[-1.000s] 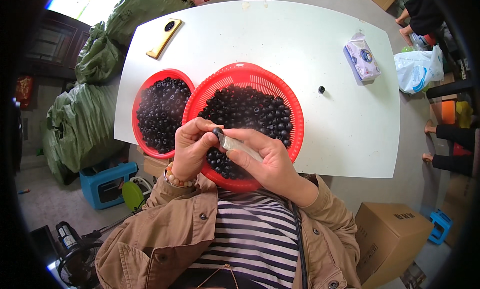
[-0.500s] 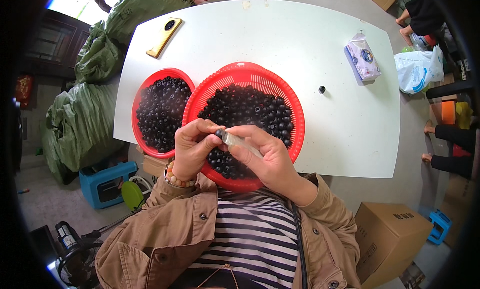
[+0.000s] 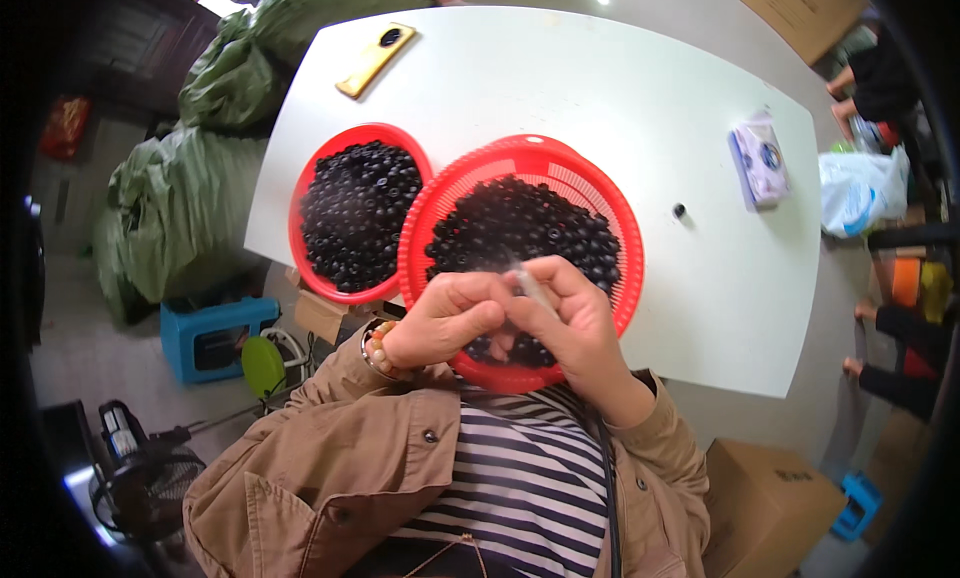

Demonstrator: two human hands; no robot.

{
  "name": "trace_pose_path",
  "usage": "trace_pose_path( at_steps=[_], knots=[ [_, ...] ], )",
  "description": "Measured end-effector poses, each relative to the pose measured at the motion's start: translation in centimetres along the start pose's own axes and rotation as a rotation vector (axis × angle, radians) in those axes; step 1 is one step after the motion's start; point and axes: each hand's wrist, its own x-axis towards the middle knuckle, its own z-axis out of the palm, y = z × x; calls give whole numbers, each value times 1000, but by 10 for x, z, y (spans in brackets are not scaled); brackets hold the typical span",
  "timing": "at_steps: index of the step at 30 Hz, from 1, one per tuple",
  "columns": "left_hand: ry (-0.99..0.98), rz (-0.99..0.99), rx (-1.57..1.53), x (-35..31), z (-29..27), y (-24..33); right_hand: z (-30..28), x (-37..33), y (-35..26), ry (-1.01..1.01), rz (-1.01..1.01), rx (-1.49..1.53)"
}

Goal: The person sorts through berries by moving them from one red plastic basket to another, using a needle tool to inspect or clean each berry.

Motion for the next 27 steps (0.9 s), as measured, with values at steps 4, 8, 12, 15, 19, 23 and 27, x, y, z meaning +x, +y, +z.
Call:
trace_pose_path(
  at_steps=[4,8,12,15,19,23,27],
  knots=[
    [-40,14,-72,-4,-7,4,-12,2,11,99,31,-77],
    [298,189,55,-13,-33,19,-3,1,12,152,-7,-195],
    [800,279,460,-25,-77,34,-5,2,13,165,-3,-218],
    [1067,377,825,-38,-114,34,-2,2,12,178,-16,-235],
    [1141,324,916,-47,-138,33,-1,2,13,184,-14,-278],
    [1090,334,1118,-39,-144,32,-1,-1,10,199,-71,-341],
    [1074,157,1261,-28,-153,27,-6,-2,4,304,-176,-398]
  ],
)
